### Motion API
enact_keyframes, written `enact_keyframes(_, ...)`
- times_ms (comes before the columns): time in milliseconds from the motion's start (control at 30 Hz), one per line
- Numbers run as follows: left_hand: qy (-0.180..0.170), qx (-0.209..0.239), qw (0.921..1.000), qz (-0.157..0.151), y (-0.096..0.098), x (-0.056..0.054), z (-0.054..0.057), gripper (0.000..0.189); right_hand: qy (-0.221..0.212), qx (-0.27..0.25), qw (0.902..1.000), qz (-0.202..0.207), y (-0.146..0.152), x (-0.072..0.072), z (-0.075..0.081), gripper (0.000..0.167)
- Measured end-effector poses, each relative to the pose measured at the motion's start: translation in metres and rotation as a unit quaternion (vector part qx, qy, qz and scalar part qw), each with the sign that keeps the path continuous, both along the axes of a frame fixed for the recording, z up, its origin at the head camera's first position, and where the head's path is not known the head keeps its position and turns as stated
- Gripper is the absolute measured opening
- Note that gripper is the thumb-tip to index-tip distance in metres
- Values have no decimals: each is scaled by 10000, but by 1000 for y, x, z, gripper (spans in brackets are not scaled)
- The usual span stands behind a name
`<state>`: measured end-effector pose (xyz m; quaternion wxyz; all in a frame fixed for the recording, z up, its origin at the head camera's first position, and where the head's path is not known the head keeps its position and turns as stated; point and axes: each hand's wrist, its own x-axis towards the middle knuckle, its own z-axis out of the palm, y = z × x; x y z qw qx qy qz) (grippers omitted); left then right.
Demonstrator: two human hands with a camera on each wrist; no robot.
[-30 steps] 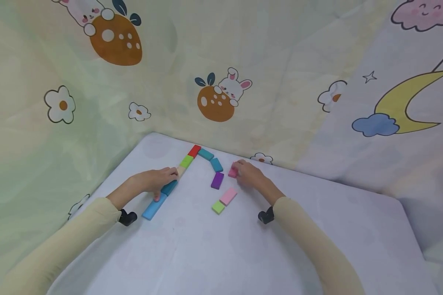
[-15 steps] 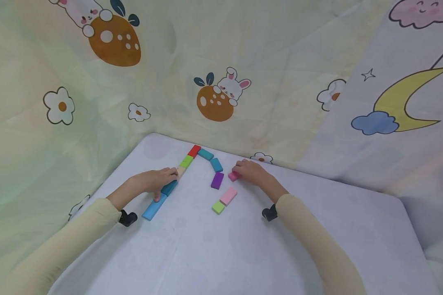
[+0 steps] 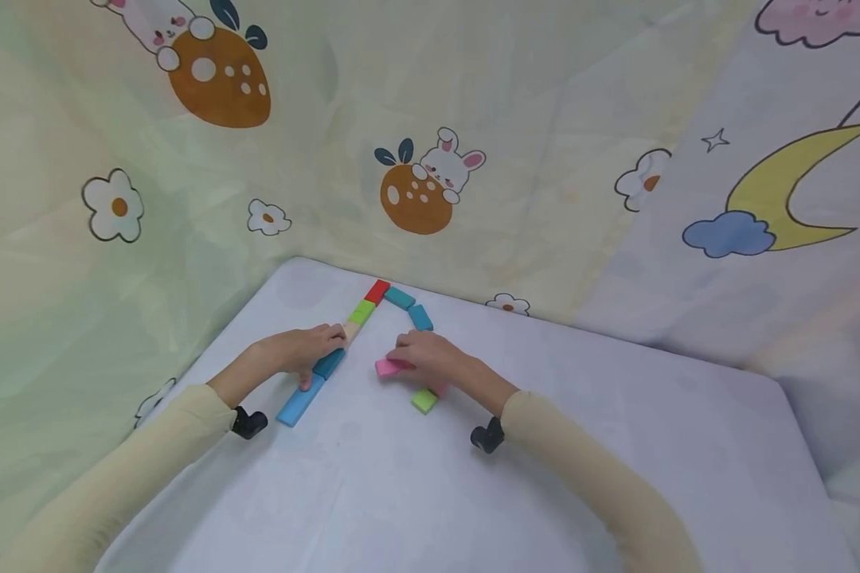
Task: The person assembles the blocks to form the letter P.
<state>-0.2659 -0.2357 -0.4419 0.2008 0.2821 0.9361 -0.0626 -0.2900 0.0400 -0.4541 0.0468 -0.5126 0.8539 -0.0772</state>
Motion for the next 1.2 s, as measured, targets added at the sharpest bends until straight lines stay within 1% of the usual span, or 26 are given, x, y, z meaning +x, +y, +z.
enact_keyframes(167, -52, 26, 10000, 66, 0, -1, -1, 81, 42, 104, 9999, -46, -10, -2, -5, 41)
enact_keyframes(333, -71, -20, 9999, 98, 0, -2, -1, 81, -75, 116, 9998, -128, -13, -4, -7, 41)
enact_keyframes(467, -89, -36, 9999, 95, 1, -2, -2, 80, -174, 253, 9994, -153, -13, -5, -7, 40)
enact_keyframes(733, 32, -64, 10000, 65, 0, -1, -3, 81, -173, 421, 9988, -192, -11, -6, -8, 42)
enact_keyframes(1067, -5, -64, 9999, 134, 1, 0, -3, 82, -96, 515, 9984, -196, -8, -4, -8, 42)
enact_keyframes(1200, -10, -52, 9999, 137, 1, 0, -2, 82, 77, 457, 9988, -165, -4, -3, -10, 44)
